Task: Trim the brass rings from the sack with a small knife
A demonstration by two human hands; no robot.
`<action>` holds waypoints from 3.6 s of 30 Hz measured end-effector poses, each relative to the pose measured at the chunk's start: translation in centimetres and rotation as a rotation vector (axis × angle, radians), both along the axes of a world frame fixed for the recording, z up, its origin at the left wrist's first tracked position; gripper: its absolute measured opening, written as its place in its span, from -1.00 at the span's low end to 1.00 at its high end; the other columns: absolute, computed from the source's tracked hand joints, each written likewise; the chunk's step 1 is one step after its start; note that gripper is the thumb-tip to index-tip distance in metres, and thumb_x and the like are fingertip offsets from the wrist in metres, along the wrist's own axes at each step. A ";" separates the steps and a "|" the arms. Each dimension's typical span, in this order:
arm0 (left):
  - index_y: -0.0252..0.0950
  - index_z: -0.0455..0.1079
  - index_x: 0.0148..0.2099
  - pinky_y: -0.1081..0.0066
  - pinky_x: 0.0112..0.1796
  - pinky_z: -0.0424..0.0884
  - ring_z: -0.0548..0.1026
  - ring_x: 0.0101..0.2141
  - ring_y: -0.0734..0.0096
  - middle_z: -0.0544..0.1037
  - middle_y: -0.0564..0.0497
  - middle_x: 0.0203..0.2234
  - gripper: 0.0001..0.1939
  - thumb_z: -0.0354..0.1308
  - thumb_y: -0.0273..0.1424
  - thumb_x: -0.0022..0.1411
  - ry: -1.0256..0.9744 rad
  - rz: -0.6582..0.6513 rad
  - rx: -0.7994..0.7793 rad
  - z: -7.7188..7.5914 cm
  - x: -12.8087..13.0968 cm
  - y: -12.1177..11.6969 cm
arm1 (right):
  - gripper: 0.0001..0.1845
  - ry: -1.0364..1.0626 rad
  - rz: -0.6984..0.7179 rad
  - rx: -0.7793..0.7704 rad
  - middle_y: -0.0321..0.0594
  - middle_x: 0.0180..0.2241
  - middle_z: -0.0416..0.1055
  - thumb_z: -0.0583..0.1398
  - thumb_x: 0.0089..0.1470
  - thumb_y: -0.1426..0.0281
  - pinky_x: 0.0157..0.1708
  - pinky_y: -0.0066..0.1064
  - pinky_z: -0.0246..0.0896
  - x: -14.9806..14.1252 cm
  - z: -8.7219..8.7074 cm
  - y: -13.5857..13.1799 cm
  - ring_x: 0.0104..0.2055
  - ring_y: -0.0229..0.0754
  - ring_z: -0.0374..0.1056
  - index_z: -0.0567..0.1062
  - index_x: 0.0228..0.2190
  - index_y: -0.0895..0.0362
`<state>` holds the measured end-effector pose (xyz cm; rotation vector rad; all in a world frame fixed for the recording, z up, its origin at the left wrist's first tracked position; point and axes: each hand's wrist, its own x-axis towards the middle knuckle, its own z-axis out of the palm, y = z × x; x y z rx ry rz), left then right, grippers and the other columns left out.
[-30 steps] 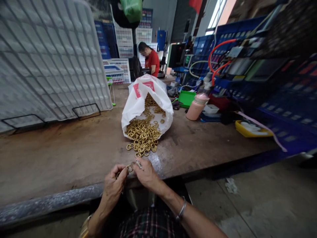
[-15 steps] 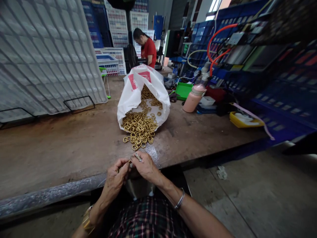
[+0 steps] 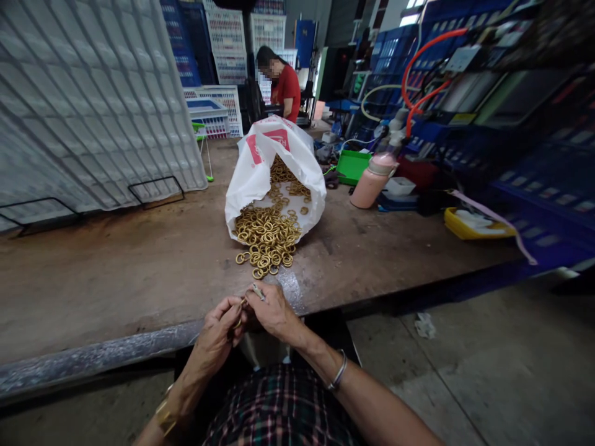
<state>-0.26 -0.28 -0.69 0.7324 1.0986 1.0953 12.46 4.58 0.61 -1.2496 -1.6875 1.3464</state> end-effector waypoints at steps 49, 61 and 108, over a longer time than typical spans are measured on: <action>-0.33 0.34 -0.27 0.63 -0.67 0.16 0.38 -0.59 0.55 0.45 0.05 -0.55 -0.73 0.28 -0.41 -0.08 -0.569 0.159 -0.225 0.3 -1.2 0.5 | -0.65 -0.981 0.104 0.400 -0.16 -0.20 0.42 0.01 0.03 0.50 -0.36 -0.41 0.03 0.0 -1.4 2.7 -0.28 -0.15 0.35 0.31 -0.11 0.06; -0.34 0.33 -0.33 0.62 -0.65 0.26 0.46 -0.50 0.48 0.48 0.03 -0.49 -0.72 0.32 -0.42 -0.11 -0.421 0.216 -0.195 0.2 -1.5 1.5 | -0.84 -0.584 0.047 0.337 -0.26 -0.45 0.38 0.00 0.04 0.45 -0.42 -0.47 -0.01 0.6 -2.1 3.4 -0.42 -0.26 0.24 0.37 -0.36 0.13; -0.30 0.25 -0.39 0.64 -0.68 0.09 0.21 -0.69 0.67 0.32 0.16 -0.64 -0.67 0.16 -0.12 0.03 0.044 0.093 -0.014 -0.2 -0.8 1.1 | -0.75 -0.742 0.279 0.433 -0.24 -0.45 0.43 -0.01 -0.03 0.51 -0.45 -0.45 -0.09 -0.2 -1.2 0.6 -0.44 -0.26 0.27 0.38 -0.29 0.14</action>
